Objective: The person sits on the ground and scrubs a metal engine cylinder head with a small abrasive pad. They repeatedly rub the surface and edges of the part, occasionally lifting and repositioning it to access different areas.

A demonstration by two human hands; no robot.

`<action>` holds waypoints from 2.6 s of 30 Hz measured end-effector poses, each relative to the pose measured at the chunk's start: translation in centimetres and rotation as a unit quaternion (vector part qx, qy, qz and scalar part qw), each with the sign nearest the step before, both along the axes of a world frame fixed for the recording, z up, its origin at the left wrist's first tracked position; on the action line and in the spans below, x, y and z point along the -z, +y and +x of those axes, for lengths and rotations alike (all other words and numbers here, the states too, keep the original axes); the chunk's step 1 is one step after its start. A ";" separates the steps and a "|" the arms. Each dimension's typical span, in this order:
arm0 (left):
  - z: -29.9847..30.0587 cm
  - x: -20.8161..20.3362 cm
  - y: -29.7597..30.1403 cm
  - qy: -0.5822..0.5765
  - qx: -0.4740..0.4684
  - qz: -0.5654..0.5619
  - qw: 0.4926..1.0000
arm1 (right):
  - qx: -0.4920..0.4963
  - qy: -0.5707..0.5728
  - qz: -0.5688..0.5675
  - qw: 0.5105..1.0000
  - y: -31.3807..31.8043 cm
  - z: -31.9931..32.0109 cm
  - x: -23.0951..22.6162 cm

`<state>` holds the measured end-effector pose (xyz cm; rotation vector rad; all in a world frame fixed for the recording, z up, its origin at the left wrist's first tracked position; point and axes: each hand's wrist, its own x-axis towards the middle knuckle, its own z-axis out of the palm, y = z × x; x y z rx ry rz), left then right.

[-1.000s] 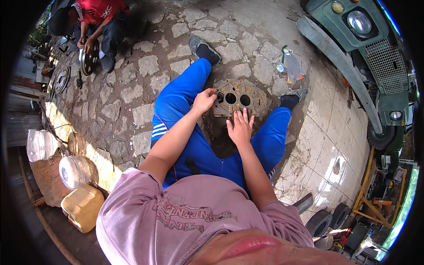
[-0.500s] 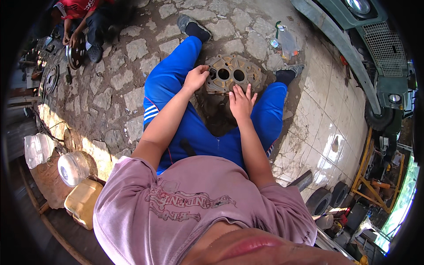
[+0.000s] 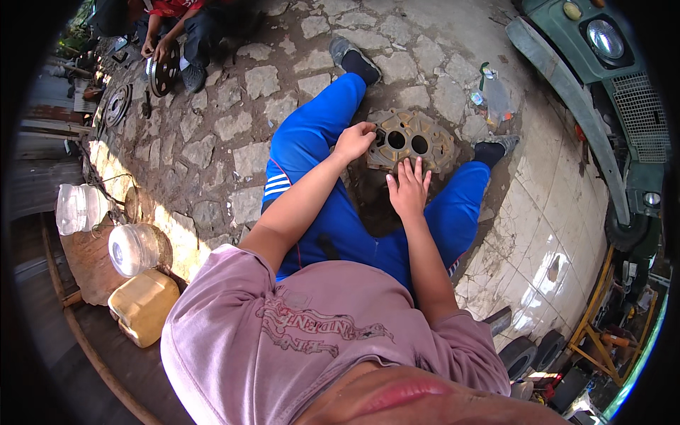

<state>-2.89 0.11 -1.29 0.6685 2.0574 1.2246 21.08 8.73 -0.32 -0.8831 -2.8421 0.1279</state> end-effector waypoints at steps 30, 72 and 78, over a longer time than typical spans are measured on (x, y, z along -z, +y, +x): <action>0.4 0.2 -0.3 -0.001 0.039 0.030 0.999 | 0.028 0.013 -0.038 0.999 0.2 -0.4 -1.6; 0.6 -1.0 -0.3 0.009 0.042 -0.004 0.999 | -0.030 0.026 -0.063 0.997 0.4 0.3 -1.0; 0.5 -1.5 -0.3 -0.006 0.042 -0.008 0.999 | 0.007 0.007 -0.067 0.998 0.8 0.1 -1.3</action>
